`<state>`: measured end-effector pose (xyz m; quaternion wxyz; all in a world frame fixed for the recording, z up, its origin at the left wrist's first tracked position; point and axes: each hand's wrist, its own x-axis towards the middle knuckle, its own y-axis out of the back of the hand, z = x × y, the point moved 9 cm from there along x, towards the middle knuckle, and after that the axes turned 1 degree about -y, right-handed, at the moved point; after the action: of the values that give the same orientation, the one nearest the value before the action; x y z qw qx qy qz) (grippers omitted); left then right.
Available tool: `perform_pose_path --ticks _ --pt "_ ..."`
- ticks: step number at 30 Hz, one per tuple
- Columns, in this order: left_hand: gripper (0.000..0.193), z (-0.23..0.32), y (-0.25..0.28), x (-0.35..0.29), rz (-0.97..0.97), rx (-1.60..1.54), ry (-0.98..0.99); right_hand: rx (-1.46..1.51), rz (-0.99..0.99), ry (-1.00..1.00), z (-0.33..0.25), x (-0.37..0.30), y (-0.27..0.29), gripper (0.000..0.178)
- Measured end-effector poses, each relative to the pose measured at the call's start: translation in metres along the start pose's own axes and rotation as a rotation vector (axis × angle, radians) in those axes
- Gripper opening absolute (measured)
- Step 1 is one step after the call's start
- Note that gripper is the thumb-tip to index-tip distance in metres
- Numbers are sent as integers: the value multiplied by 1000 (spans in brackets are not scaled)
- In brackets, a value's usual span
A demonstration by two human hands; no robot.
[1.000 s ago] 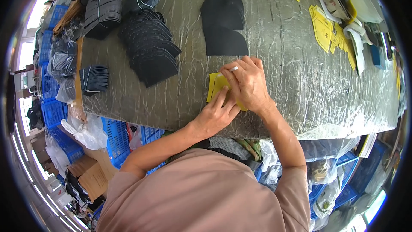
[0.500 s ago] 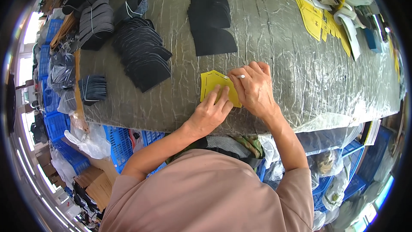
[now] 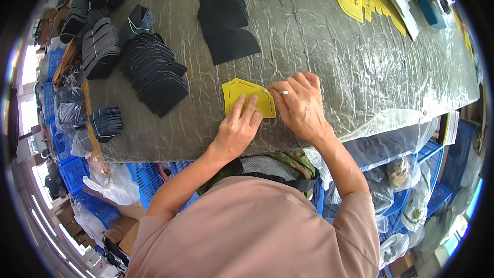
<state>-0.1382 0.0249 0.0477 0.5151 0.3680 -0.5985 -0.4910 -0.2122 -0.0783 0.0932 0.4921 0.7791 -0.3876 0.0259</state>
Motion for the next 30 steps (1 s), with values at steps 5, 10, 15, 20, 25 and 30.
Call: perform_pose_path --ticks 5,10,15,20,25,30 --pt "11 1 -2 0 -1 -19 -8 -51 21 -2 -3 -13 7 15" --pt "14 -1 -3 -3 12 -49 -6 -38 -15 -50 -15 -34 14 19" --pt "15 -1 -4 -2 18 -39 -6 6 -57 -75 -25 -45 16 11" --pt "15 1 -2 0 29 -12 -9 211 -149 -69 -1 -31 -11 13" --pt "14 -2 0 -6 39 -51 47 70 -167 -426 23 -17 -49 14" --pt "14 -11 3 -11 108 -259 131 221 -95 -492 33 -18 -51 10"
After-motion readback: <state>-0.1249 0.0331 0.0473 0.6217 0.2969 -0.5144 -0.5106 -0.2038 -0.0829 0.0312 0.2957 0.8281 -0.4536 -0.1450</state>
